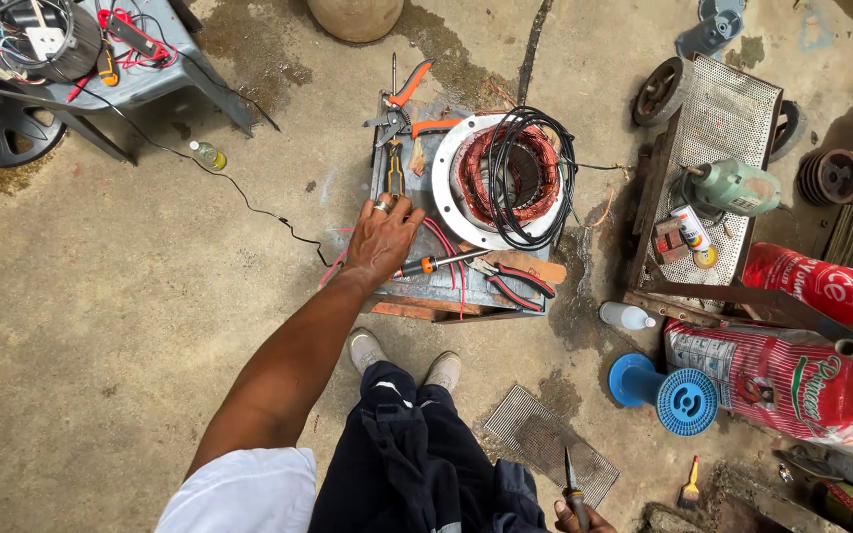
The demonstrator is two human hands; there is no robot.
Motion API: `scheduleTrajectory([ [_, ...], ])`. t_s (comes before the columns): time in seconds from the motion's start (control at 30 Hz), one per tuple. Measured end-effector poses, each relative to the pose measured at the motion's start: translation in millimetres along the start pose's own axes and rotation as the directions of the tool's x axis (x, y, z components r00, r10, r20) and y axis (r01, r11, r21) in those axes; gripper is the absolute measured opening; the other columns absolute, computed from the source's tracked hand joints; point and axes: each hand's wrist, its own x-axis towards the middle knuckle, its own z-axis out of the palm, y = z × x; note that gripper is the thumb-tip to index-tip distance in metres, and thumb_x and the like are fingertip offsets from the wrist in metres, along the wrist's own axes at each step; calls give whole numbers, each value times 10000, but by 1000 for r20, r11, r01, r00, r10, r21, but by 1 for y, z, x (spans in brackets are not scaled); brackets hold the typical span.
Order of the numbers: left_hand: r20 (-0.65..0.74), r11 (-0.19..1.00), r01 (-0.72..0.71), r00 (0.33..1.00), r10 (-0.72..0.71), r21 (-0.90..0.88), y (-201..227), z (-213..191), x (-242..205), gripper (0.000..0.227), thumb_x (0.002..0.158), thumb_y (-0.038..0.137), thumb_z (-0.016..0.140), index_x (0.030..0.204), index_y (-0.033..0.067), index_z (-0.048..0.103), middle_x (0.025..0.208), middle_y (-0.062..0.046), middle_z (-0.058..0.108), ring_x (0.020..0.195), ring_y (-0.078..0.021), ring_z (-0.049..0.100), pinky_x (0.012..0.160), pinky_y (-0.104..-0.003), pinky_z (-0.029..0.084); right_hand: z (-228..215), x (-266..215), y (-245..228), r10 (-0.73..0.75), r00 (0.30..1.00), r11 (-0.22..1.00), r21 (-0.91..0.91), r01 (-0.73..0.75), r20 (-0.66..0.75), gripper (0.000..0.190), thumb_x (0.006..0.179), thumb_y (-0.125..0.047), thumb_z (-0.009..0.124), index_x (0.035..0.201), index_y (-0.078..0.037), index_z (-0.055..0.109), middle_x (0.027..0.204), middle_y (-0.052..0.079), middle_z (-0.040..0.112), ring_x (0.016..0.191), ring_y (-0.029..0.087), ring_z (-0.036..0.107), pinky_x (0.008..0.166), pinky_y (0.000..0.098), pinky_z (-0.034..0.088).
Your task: The person solders electrical wires onto the copper windings of a motor stator set on a small stand. They hold a soldering iron in one hand and wire and pliers in the other, positioning and tinning wire ends and attaching them to the stator terminals.
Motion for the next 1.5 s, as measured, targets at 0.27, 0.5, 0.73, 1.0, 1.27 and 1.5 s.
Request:
scheduleTrajectory([
  [0.27,-46,999,-39,998,38,-19,-5,-5,3,137,930,122,595,1063,130,630,1066,-64,580,1024,-292,533,914,-435,438,39,-64,-407,-632,736,742,-87,665,241,132,831,-177,798,901,-72,758,625,13,614,440,122,450,430,294,372],
  [0.5,-48,967,-244,970,240,-80,-38,2,18,123,976,155,568,923,192,673,865,-30,573,949,-310,615,792,-387,514,111,-67,-500,-878,318,364,67,929,356,321,864,-289,795,845,-69,562,672,198,594,661,438,652,619,482,516],
  [0.73,99,946,-261,954,283,-191,-43,-20,34,149,959,177,605,857,161,712,831,-58,646,879,-325,664,806,-428,561,148,-49,-527,-866,153,49,-223,973,476,199,824,-203,750,938,-97,628,927,121,639,799,402,644,647,520,581],
  [1.0,194,938,-212,943,270,-274,-37,-41,35,205,930,158,564,849,145,753,845,-83,694,893,-341,682,832,-465,567,191,-8,-533,-834,-142,-370,-351,860,532,63,916,-203,593,905,-150,627,842,152,674,978,346,565,767,441,449],
  [1.27,285,871,277,944,-167,-406,-78,-103,-22,135,934,164,517,1010,170,629,988,-93,626,882,-421,704,816,-584,568,189,-12,-526,-810,-148,-396,-344,852,567,107,945,-238,588,918,-151,643,845,162,674,979,346,573,790,446,465],
  [1.5,-146,540,256,792,-592,-802,-109,-144,-69,39,1025,-80,560,1024,-91,598,863,-142,505,526,-228,660,506,-331,556,186,-18,-528,-801,-134,-394,-345,852,583,96,952,-212,584,921,-150,650,872,160,686,976,336,578,782,445,474],
])
